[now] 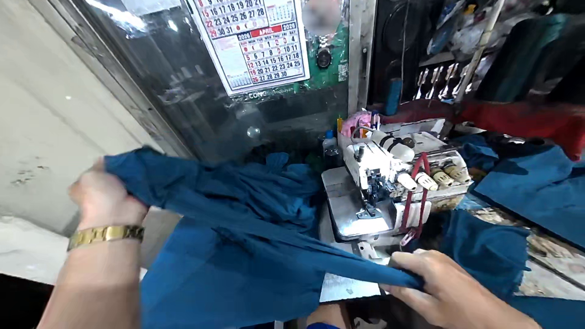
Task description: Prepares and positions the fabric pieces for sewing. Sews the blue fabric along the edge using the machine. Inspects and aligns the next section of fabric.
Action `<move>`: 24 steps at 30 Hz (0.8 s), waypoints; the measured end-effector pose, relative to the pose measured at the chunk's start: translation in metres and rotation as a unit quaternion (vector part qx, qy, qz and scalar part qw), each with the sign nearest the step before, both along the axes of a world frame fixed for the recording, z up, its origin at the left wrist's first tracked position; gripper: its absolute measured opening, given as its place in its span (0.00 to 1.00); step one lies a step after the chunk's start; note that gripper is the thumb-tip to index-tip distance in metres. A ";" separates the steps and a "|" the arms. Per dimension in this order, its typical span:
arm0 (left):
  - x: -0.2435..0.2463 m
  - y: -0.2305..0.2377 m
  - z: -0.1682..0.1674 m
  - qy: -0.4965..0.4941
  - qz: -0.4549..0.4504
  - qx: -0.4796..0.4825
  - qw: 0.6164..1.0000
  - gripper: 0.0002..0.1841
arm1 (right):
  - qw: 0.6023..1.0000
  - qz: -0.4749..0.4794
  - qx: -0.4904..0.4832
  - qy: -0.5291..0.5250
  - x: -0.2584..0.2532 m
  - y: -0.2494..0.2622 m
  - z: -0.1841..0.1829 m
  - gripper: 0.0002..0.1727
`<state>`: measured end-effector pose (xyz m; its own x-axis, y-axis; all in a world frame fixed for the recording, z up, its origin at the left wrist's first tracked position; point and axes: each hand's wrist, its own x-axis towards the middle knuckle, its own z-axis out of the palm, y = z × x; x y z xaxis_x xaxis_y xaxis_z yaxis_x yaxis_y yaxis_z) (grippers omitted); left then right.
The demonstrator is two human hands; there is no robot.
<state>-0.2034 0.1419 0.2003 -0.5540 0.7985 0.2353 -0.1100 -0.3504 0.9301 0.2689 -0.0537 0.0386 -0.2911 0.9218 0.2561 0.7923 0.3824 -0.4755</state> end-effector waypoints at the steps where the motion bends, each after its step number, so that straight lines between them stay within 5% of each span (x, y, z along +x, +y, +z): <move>1: -0.022 -0.007 -0.021 0.059 -0.002 -0.027 0.998 0.17 | 1.000 -0.019 0.009 0.022 0.006 -0.008 -0.009 0.23; 5: -0.067 -0.042 -0.103 0.386 0.014 -0.180 0.905 0.20 | 0.992 -0.012 -0.066 0.109 0.009 -0.033 -0.035 0.13; 9: 0.048 -0.097 -0.112 0.529 -0.188 -0.085 0.823 0.18 | 0.945 0.072 -0.260 0.183 0.005 -0.035 -0.025 0.12; 12: 0.150 -0.123 -0.138 0.630 -0.430 -0.024 0.646 0.19 | 0.927 0.080 -0.291 0.223 0.008 -0.039 -0.011 0.19; 14: 0.178 -0.125 -0.158 0.680 -0.466 0.026 0.565 0.15 | 0.932 0.092 -0.261 0.234 0.019 -0.049 -0.007 0.22; 19: 0.181 -0.133 -0.152 0.659 -0.434 0.056 0.612 0.03 | 0.971 -0.018 -0.174 0.164 0.033 -0.070 -0.022 0.18; 24: 0.197 -0.146 -0.157 0.624 -0.473 -0.042 0.620 0.28 | 0.984 -0.041 -0.099 0.145 0.024 -0.073 -0.030 0.23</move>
